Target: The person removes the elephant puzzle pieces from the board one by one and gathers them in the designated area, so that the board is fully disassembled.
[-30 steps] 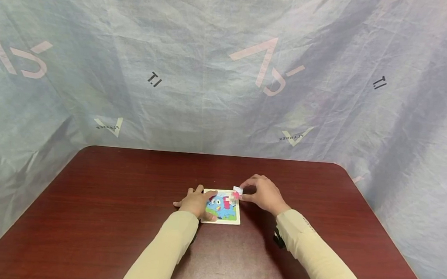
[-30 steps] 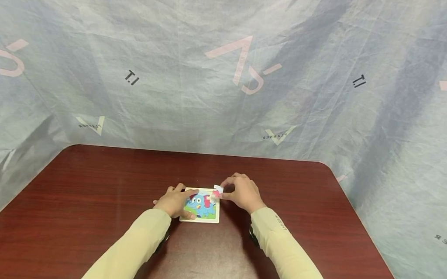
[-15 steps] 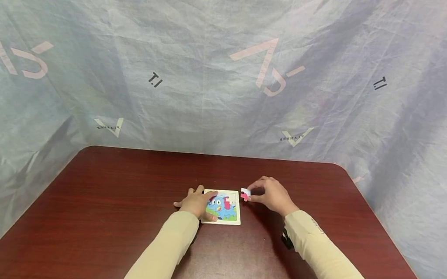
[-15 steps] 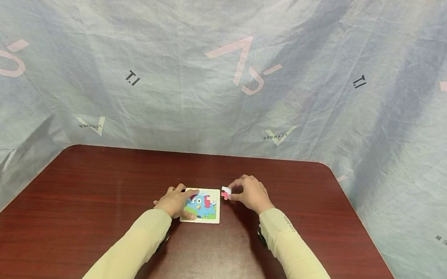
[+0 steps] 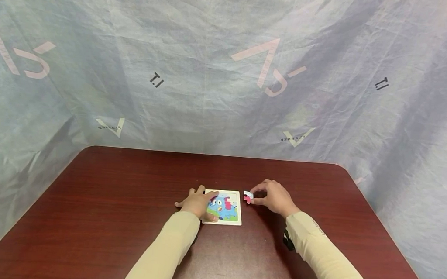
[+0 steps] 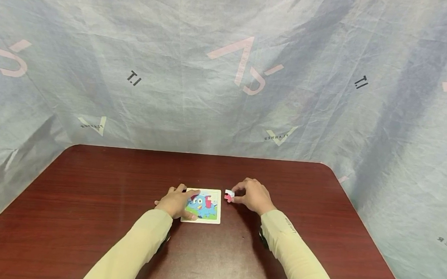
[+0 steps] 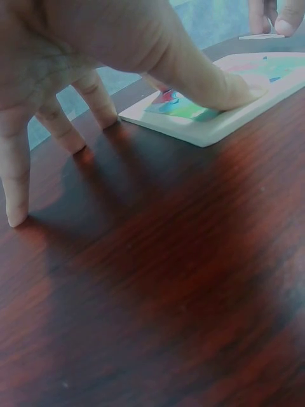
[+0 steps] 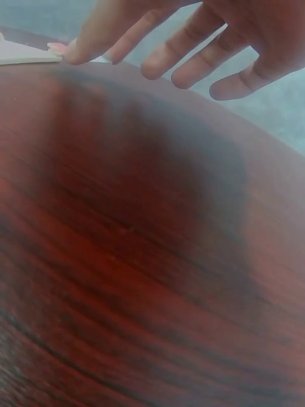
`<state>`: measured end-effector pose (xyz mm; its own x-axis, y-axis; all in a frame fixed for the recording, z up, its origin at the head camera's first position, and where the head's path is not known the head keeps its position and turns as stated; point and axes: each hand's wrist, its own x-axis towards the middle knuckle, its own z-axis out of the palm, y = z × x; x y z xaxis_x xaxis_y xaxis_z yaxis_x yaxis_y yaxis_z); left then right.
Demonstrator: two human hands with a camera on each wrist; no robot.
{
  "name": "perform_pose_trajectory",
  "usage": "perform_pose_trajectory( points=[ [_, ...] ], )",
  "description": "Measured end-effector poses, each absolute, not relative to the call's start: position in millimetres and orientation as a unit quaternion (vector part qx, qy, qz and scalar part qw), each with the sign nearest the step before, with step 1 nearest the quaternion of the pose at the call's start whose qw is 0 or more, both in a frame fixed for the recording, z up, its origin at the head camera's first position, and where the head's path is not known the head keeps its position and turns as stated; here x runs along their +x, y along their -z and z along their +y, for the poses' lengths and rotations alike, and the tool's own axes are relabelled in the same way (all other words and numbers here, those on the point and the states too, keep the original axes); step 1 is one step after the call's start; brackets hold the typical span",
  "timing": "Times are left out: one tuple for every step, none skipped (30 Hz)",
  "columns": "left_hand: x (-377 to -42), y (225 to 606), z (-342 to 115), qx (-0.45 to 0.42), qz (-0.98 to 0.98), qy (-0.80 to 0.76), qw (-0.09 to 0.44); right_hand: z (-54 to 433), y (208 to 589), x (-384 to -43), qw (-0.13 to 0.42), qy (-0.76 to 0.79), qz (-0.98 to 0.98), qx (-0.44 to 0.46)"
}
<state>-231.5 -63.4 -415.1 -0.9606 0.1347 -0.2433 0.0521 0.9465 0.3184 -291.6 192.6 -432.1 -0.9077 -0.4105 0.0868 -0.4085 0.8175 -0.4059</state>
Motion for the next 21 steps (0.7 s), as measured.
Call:
perform_pose_trajectory(
  points=[
    [-231.4, 415.0, -63.4, 0.048, 0.978, -0.156, 0.132, 192.5, 432.6, -291.9, 0.001, 0.212, 0.953, -0.216],
    [-231.3, 414.8, -63.4, 0.048, 0.978, -0.156, 0.133, 192.3, 433.1, -292.2, 0.000, 0.211, 0.953, -0.216],
    [-231.0, 414.5, -63.4, 0.048, 0.978, -0.156, 0.133, 192.0, 433.5, -292.6, -0.001, 0.208, 0.953, -0.218],
    [-230.9, 414.2, -63.4, 0.047, 0.978, -0.156, 0.133, 191.6, 433.8, -292.9, -0.002, 0.207, 0.953, -0.219],
    [-230.7, 413.8, -63.4, 0.047, 0.978, -0.156, 0.133, 191.0, 434.1, -293.1, -0.003, 0.205, 0.954, -0.220],
    [-230.4, 413.4, -63.4, 0.046, 0.977, -0.157, 0.134, 190.5, 434.5, -293.7, -0.002, 0.204, 0.954, -0.220],
    [-230.4, 413.1, -63.3, 0.046, 0.977, -0.158, 0.134, 190.1, 434.7, -293.9, -0.001, 0.202, 0.954, -0.220],
    [-230.3, 412.7, -63.1, 0.045, 0.977, -0.159, 0.135, 189.6, 434.8, -294.1, 0.000, 0.200, 0.955, -0.220],
    [-230.1, 412.3, -63.0, 0.045, 0.977, -0.160, 0.135, 189.1, 435.0, -294.4, 0.001, 0.198, 0.955, -0.220],
    [-230.0, 412.1, -62.8, 0.045, 0.977, -0.161, 0.135, 188.6, 435.4, -294.6, 0.003, 0.197, 0.956, -0.219],
    [-230.0, 411.8, -62.6, 0.046, 0.977, -0.161, 0.134, 188.1, 435.7, -294.8, 0.006, 0.195, 0.956, -0.217],
    [-229.8, 411.5, -62.4, 0.046, 0.976, -0.163, 0.133, 187.7, 436.1, -295.1, 0.008, 0.194, 0.957, -0.216],
    [-229.5, 411.2, -62.4, 0.046, 0.976, -0.165, 0.133, 187.2, 436.3, -295.0, 0.009, 0.191, 0.957, -0.217],
    [-229.2, 410.8, -62.4, 0.047, 0.976, -0.166, 0.132, 186.7, 436.6, -295.1, 0.010, 0.189, 0.958, -0.217],
    [-228.9, 410.5, -62.4, 0.046, 0.976, -0.167, 0.131, 186.3, 436.9, -295.1, 0.011, 0.187, 0.958, -0.217],
    [-228.5, 410.1, -62.4, 0.046, 0.976, -0.169, 0.130, 186.1, 437.1, -295.1, 0.011, 0.187, 0.958, -0.216],
    [-228.2, 409.9, -62.6, 0.046, 0.976, -0.169, 0.130, 185.8, 437.0, -294.9, 0.012, 0.187, 0.958, -0.216],
    [-228.2, 410.1, -62.8, 0.045, 0.976, -0.171, 0.130, 185.5, 436.9, -294.7, 0.012, 0.186, 0.959, -0.215],
    [-228.3, 410.3, -63.1, 0.045, 0.976, -0.170, 0.129, 185.3, 436.4, -294.4, 0.012, 0.187, 0.959, -0.214],
    [-228.6, 410.6, -63.2, 0.045, 0.976, -0.168, 0.128, 185.2, 436.1, -294.1, 0.012, 0.187, 0.959, -0.214],
    [-229.0, 411.2, -63.5, 0.045, 0.977, -0.168, 0.126, 185.0, 435.8, -293.9, 0.012, 0.186, 0.959, -0.214]
  ],
)
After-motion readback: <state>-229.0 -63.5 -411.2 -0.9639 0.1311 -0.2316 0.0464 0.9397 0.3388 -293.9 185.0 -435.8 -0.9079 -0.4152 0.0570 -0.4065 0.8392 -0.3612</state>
